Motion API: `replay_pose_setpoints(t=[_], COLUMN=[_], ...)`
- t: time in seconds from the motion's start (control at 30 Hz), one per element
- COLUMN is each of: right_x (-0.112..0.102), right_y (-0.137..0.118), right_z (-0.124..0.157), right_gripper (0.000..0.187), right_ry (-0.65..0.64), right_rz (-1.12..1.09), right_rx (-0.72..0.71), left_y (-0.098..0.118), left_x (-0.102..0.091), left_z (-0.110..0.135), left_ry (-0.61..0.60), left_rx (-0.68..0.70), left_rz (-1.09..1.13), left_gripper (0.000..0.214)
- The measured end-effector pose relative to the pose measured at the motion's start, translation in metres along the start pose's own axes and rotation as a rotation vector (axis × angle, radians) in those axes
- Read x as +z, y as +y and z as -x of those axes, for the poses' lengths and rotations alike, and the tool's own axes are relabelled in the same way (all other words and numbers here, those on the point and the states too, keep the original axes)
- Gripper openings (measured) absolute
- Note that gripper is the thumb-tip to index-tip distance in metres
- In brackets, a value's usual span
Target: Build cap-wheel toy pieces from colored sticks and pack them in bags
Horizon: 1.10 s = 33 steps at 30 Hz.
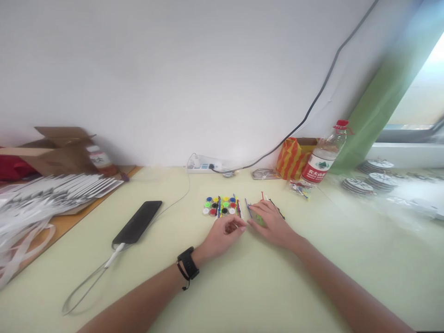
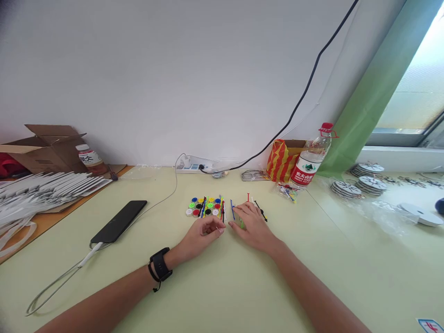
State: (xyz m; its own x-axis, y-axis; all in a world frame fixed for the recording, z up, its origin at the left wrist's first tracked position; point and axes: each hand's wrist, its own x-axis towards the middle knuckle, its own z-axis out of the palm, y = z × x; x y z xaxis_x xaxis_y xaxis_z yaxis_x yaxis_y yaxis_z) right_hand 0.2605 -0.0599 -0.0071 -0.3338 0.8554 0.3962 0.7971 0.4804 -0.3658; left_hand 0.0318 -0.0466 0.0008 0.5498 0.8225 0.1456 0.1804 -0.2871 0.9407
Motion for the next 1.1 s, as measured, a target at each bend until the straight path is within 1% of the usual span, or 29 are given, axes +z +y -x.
replay_pose_setpoints(t=[0.1, 0.17, 0.33, 0.47, 0.6, 0.77, 0.97, 1.1], right_x=[0.003, 0.005, 0.009, 0.009, 0.011, 0.011, 0.011, 0.007], right_y=[0.007, 0.011, 0.02, 0.027, 0.031, 0.03, 0.034, 0.038], right_z=[-0.001, -0.001, -0.001, 0.0, -0.002, -0.003, -0.002, -0.001], right_gripper=[0.037, 0.034, 0.035, 0.034, 0.033, 0.036, 0.033, 0.03], right_ry=[0.054, 0.082, 0.111, 0.148, 0.153, 0.14, 0.16, 0.188], right_rz=[-0.068, -0.075, 0.016, 0.032, -0.031, -0.11, 0.036, 0.073], right_rx=[0.033, 0.069, 0.128, 0.155, 0.179, 0.198, 0.169, 0.175], left_y=[-0.001, 0.0, 0.0, 0.001, 0.0, -0.001, 0.002, 0.003], left_x=[0.0, 0.0, 0.001, 0.001, 0.0, 0.0, 0.0, 0.0], left_z=[0.0, 0.0, 0.0, 0.0, 0.0, 0.0, 0.001, 0.001], left_ry=[0.006, 0.008, 0.003, 0.002, -0.003, -0.008, -0.009, -0.006], left_rx=[0.003, 0.005, 0.009, 0.011, 0.015, 0.011, 0.011, 0.008], left_rz=[-0.003, -0.005, 0.008, 0.003, 0.002, -0.011, -0.012, -0.013], left_gripper=[0.022, 0.022, 0.021, 0.023, 0.024, 0.023, 0.022, 0.021])
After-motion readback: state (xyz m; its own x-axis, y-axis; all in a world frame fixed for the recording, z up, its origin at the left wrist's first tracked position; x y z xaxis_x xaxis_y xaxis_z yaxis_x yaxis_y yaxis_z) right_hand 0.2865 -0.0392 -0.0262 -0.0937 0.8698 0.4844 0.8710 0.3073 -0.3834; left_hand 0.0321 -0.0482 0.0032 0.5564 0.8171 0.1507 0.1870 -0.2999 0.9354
